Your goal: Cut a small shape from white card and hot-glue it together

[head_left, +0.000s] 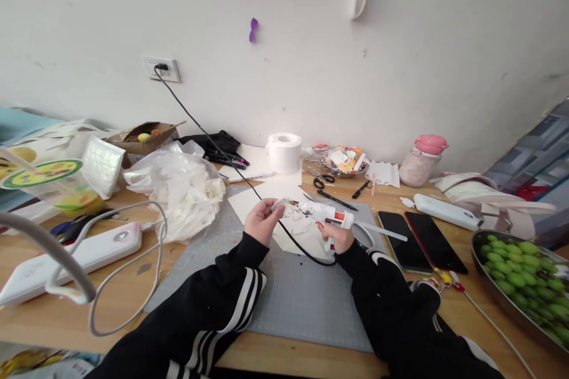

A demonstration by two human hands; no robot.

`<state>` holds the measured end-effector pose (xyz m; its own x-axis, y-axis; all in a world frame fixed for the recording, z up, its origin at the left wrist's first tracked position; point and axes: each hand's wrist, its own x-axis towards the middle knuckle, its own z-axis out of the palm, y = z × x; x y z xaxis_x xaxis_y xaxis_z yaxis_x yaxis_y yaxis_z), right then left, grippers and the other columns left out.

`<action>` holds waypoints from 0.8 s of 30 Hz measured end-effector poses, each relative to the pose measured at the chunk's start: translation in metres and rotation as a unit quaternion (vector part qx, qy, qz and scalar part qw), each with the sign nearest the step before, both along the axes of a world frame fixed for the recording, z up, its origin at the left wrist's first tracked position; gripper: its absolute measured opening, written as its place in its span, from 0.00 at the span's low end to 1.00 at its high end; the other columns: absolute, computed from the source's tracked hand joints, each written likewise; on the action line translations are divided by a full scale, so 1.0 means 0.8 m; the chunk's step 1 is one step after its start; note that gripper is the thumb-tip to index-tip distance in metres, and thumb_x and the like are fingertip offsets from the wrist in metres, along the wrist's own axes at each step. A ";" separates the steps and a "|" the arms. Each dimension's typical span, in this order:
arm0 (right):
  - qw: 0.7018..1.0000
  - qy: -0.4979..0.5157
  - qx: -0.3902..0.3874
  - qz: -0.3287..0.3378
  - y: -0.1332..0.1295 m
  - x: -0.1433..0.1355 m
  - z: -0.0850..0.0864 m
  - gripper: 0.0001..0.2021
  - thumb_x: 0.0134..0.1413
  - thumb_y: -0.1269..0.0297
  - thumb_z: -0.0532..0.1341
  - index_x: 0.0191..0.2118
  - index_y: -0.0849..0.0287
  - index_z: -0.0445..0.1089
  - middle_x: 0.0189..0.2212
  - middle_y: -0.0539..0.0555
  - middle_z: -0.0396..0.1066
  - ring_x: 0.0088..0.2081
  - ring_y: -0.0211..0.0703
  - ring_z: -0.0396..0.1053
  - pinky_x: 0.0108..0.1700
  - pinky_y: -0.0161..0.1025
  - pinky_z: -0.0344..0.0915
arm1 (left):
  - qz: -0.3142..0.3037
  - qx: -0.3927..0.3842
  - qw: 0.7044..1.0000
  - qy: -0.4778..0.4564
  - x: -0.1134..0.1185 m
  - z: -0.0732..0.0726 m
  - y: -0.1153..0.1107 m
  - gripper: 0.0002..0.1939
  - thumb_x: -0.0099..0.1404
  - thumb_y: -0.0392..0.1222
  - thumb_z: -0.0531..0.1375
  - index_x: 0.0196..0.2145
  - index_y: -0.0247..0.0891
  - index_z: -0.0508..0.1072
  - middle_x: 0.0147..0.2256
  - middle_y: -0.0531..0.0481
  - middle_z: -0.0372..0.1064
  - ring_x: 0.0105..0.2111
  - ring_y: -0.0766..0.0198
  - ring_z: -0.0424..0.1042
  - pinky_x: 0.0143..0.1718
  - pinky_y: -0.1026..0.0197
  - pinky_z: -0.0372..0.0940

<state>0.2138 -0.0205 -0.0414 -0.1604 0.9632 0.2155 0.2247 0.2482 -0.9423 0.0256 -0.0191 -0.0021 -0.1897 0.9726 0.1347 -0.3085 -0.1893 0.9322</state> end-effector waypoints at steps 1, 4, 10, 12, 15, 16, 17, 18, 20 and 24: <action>1.000 -0.013 0.006 0.010 0.000 0.001 0.001 0.14 0.54 0.61 0.56 0.45 0.62 0.65 0.43 0.54 0.66 0.39 0.42 0.67 0.38 0.42 0.67 | 0.000 0.002 1.000 0.002 0.000 0.000 0.000 0.13 0.40 0.42 0.66 0.22 0.36 0.68 0.17 0.57 0.67 0.19 0.71 0.65 0.23 0.67 0.61; 0.998 -0.050 0.031 0.036 0.000 0.003 0.004 0.13 0.54 0.61 0.55 0.44 0.62 0.65 0.42 0.54 0.67 0.38 0.41 0.67 0.38 0.42 0.67 | 0.001 0.008 1.000 0.008 0.000 0.002 -0.002 0.12 0.41 0.42 0.66 0.22 0.36 0.68 0.18 0.57 0.67 0.19 0.70 0.65 0.23 0.67 0.61; 0.993 -0.069 0.085 0.039 0.000 0.004 0.011 0.11 0.54 0.60 0.55 0.35 0.64 0.67 0.31 0.50 0.68 0.29 0.35 0.66 0.30 0.35 0.66 | 0.004 0.020 1.000 0.017 0.001 0.002 -0.004 0.12 0.41 0.42 0.66 0.23 0.37 0.68 0.18 0.57 0.67 0.20 0.69 0.66 0.24 0.66 0.62; 0.993 -0.066 0.096 0.030 -0.001 0.002 0.011 0.11 0.53 0.61 0.56 0.26 0.64 0.66 0.23 0.46 0.65 0.25 0.32 0.63 0.27 0.33 0.63 | 0.006 0.022 1.000 0.017 0.001 0.001 -0.004 0.12 0.41 0.42 0.66 0.23 0.37 0.68 0.18 0.57 0.67 0.20 0.69 0.66 0.25 0.66 0.62; 0.994 -0.061 0.094 0.010 0.001 -0.001 0.004 0.12 0.53 0.61 0.57 0.24 0.64 0.64 0.20 0.45 0.63 0.23 0.31 0.62 0.26 0.32 0.62 | 0.009 0.022 1.000 0.018 0.001 0.001 -0.004 0.12 0.41 0.42 0.66 0.23 0.37 0.68 0.18 0.57 0.66 0.20 0.70 0.65 0.25 0.66 0.62; 0.994 -0.061 0.088 0.005 0.003 -0.002 0.001 0.11 0.53 0.61 0.56 0.26 0.64 0.66 0.23 0.46 0.65 0.24 0.31 0.63 0.26 0.33 0.63 | 0.010 0.022 1.000 0.018 0.001 0.001 -0.004 0.12 0.41 0.42 0.66 0.23 0.37 0.68 0.18 0.58 0.66 0.20 0.70 0.65 0.25 0.66 0.61; 0.995 -0.062 0.080 0.003 0.005 -0.001 -0.004 0.10 0.54 0.61 0.56 0.31 0.64 0.67 0.26 0.48 0.67 0.26 0.33 0.65 0.27 0.34 0.64 | 0.011 0.022 1.000 0.017 0.001 0.001 -0.004 0.12 0.41 0.42 0.66 0.23 0.37 0.68 0.18 0.58 0.66 0.20 0.70 0.65 0.24 0.66 0.61; 0.995 -0.065 0.072 0.003 0.007 0.000 -0.008 0.11 0.54 0.60 0.55 0.35 0.64 0.67 0.31 0.50 0.68 0.29 0.35 0.66 0.29 0.35 0.65 | 0.013 0.021 1.000 0.016 0.001 0.001 -0.005 0.12 0.41 0.41 0.66 0.23 0.37 0.68 0.18 0.58 0.66 0.20 0.70 0.65 0.24 0.67 0.61; 0.996 -0.070 0.057 0.009 0.012 0.003 -0.016 0.12 0.54 0.60 0.55 0.41 0.63 0.66 0.38 0.52 0.68 0.34 0.39 0.67 0.32 0.38 0.67 | 0.019 0.020 1.000 0.012 0.001 0.002 -0.005 0.12 0.40 0.41 0.66 0.23 0.36 0.68 0.18 0.58 0.66 0.20 0.71 0.64 0.24 0.67 0.60; 0.996 -0.071 0.046 0.013 0.014 0.009 -0.020 0.13 0.54 0.61 0.56 0.43 0.62 0.65 0.41 0.53 0.67 0.37 0.41 0.67 0.35 0.40 0.67 | 0.030 0.017 0.999 0.005 0.001 0.002 -0.005 0.11 0.41 0.40 0.66 0.23 0.37 0.68 0.18 0.59 0.66 0.20 0.72 0.63 0.24 0.68 0.60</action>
<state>0.2212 -0.0091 -0.0571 -0.2211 0.9352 0.2766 0.3463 0.3404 -0.8742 0.0263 -0.0228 -0.0005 -0.2467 0.9541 0.1700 -0.2858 -0.2393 0.9279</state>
